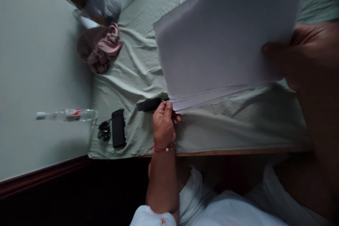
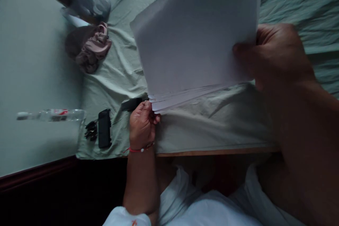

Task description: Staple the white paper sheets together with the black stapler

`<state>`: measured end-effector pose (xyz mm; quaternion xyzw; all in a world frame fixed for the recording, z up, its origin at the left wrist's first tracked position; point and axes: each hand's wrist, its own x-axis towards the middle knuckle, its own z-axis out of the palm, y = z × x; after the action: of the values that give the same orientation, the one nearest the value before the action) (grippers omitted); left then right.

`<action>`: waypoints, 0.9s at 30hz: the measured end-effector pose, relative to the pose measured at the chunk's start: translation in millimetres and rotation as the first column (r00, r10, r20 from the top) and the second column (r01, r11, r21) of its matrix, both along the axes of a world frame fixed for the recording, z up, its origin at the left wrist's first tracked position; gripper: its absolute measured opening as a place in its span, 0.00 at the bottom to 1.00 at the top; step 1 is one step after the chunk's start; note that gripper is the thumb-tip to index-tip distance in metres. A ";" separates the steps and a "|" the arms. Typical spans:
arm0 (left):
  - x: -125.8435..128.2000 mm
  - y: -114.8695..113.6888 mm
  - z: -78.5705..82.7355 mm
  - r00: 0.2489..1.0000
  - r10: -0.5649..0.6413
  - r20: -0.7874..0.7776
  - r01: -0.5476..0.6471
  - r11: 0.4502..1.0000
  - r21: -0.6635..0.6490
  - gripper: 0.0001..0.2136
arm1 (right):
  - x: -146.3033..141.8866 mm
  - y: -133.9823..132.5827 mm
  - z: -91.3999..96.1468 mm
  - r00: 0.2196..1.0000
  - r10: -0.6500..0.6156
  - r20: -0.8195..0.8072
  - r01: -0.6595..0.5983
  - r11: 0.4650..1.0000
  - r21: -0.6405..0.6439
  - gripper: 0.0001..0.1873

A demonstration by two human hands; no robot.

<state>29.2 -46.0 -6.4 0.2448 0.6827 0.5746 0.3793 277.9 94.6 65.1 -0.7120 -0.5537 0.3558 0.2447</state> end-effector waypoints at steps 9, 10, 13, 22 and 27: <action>-0.5 1.0 -0.1 0.999 0.032 -0.043 -0.032 0.999 -0.004 0.22 | 0.7 1.5 0.9 1.000 0.007 0.011 -0.006 0.999 -0.031 0.06; -0.6 1.1 -0.2 0.998 0.035 -0.046 -0.036 0.999 -0.005 0.21 | 0.8 1.2 1.2 1.000 0.005 0.008 -0.005 1.000 -0.030 0.06; -0.8 1.5 -0.8 0.998 0.036 -0.053 -0.037 0.999 -0.013 0.20 | 1.1 -0.3 1.8 1.000 0.011 -0.010 -0.011 1.000 -0.008 0.05; 0.0 1.2 -1.5 0.998 0.031 -0.059 -0.032 0.999 -0.004 0.21 | 1.9 -0.9 1.2 1.000 0.010 0.001 -0.010 1.000 -0.017 0.07; -0.5 1.3 -2.9 0.997 0.023 -0.078 -0.023 1.000 -0.002 0.20 | 2.5 0.5 -1.3 1.000 0.009 0.009 -0.009 1.000 -0.010 0.09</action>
<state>28.7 -44.7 -9.3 0.2588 0.7005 0.5680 0.3459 280.4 95.1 63.8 -0.7122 -0.5563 0.3565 0.2372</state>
